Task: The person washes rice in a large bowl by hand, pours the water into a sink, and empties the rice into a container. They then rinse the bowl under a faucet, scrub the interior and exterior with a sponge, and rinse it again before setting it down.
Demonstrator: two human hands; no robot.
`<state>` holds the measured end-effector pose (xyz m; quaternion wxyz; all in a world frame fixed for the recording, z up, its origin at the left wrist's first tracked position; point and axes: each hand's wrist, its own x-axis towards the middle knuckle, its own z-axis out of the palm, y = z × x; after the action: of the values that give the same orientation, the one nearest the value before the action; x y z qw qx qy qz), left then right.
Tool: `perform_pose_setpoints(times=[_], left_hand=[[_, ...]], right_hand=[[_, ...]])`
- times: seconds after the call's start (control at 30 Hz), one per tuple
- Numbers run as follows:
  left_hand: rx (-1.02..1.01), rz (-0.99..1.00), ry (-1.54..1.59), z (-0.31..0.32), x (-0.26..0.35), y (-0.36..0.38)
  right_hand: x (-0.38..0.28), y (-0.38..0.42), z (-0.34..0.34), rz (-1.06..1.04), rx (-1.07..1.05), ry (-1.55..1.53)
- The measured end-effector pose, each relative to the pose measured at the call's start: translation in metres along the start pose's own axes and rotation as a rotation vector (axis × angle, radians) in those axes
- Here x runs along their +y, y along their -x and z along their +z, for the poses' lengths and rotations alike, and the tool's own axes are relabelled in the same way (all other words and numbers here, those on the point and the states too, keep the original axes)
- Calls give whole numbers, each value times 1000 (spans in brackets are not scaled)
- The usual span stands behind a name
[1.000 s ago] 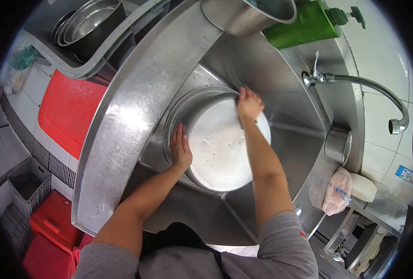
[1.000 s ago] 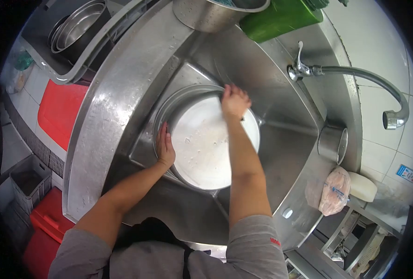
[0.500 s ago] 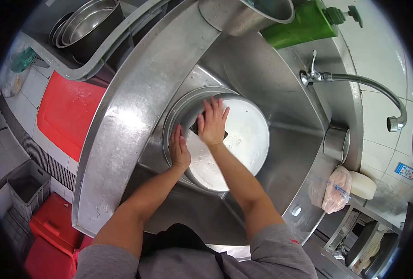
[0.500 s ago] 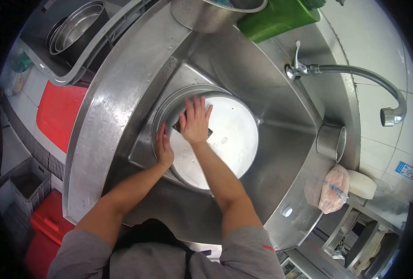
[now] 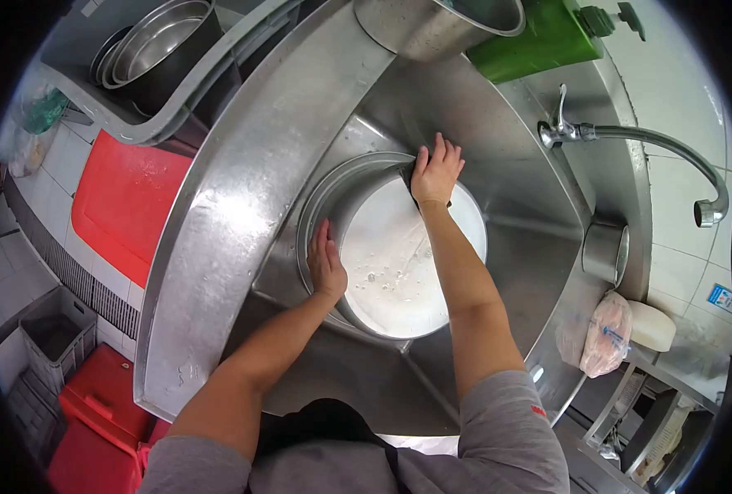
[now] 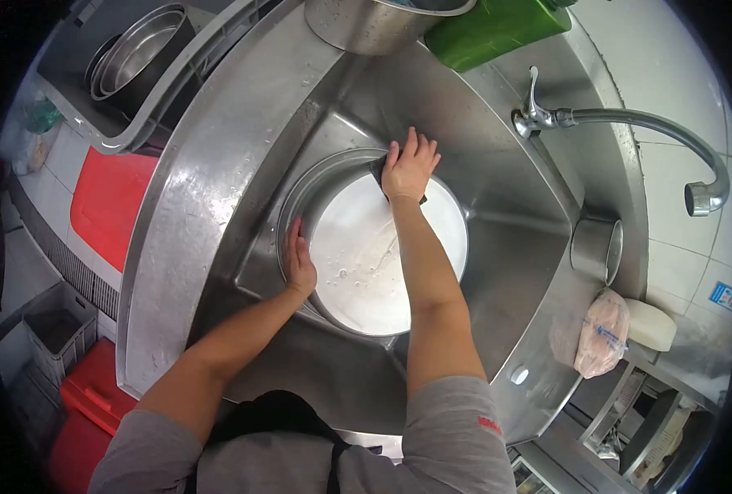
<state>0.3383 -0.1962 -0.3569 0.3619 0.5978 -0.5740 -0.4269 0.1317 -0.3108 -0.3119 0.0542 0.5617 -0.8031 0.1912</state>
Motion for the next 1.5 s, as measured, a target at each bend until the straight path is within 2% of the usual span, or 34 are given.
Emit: perform_pose_setpoints(times=[0.07,0.1,0.13,0.17,0.23,0.27,0.33,0.4,0.47,0.57,0.6,0.67,0.73,0.8,0.87,0.9,0.97,1.0,1.07,1.1,1.13,1.2,1.27,1.33,1.4,1.43,1.47,1.5], left_hand=[[1,-35,85,3,-8,1],[6,-68,180,6,-8,0],[-12,-65,193,8,-8,1],[2,-54,193,6,-9,1],[27,-75,188,6,-10,1],[23,-78,189,8,-8,0],[47,-61,160,5,-7,3],[37,-67,134,4,-9,7],[38,-39,139,7,-12,0],[44,-32,133,9,-15,2],[46,-18,147,10,-12,-4],[39,-58,155,8,-11,1],[23,-82,148,6,-6,-1],[29,-39,131,5,-9,3],[32,-40,115,6,-9,4],[35,-38,105,6,-9,0],[37,-45,91,4,-8,1],[30,-52,87,4,-5,1],[42,-37,135,10,-16,-2],[52,-45,158,13,-21,1],[56,-57,161,13,-18,3],[37,-41,138,8,-14,2],[23,-44,112,3,-10,4],[40,-23,105,7,-9,-2],[36,-18,123,7,-12,-1],[31,-11,121,5,-14,1],[31,-18,122,5,-15,3],[38,-22,134,8,-14,0]], right_hand=[[-14,25,9,-90,105,41],[-28,52,-4,-152,-75,-41],[-47,94,-14,-189,-168,-27],[-57,134,-33,-212,-360,-7],[-57,202,-61,-130,-494,-77],[-54,204,-66,-133,-569,-82],[-40,163,-48,-257,-494,21],[-13,88,-22,-160,-190,83],[2,30,-14,-68,-81,66],[-14,68,-20,-19,-94,47],[-20,109,-22,-112,-240,72],[-46,183,-52,-135,-432,-58],[-48,182,-59,-161,-485,-86],[-27,133,-38,-261,-397,83],[1,57,-18,-109,-118,61],[8,35,-10,-113,-105,54],[17,21,-5,-35,-56,19],[8,43,-7,-57,-23,103],[-25,125,-31,-172,-277,114],[-37,166,-46,-142,-488,18],[-46,197,-62,-149,-515,-30],[-44,188,-65,-210,-503,-3],[-17,134,-42,-310,-406,134],[19,62,-22,-174,-122,119],[34,30,-15,-94,-84,71],[37,26,-15,-12,-60,32],[30,49,-18,-59,-21,119],[19,89,-20,-95,-123,217]])
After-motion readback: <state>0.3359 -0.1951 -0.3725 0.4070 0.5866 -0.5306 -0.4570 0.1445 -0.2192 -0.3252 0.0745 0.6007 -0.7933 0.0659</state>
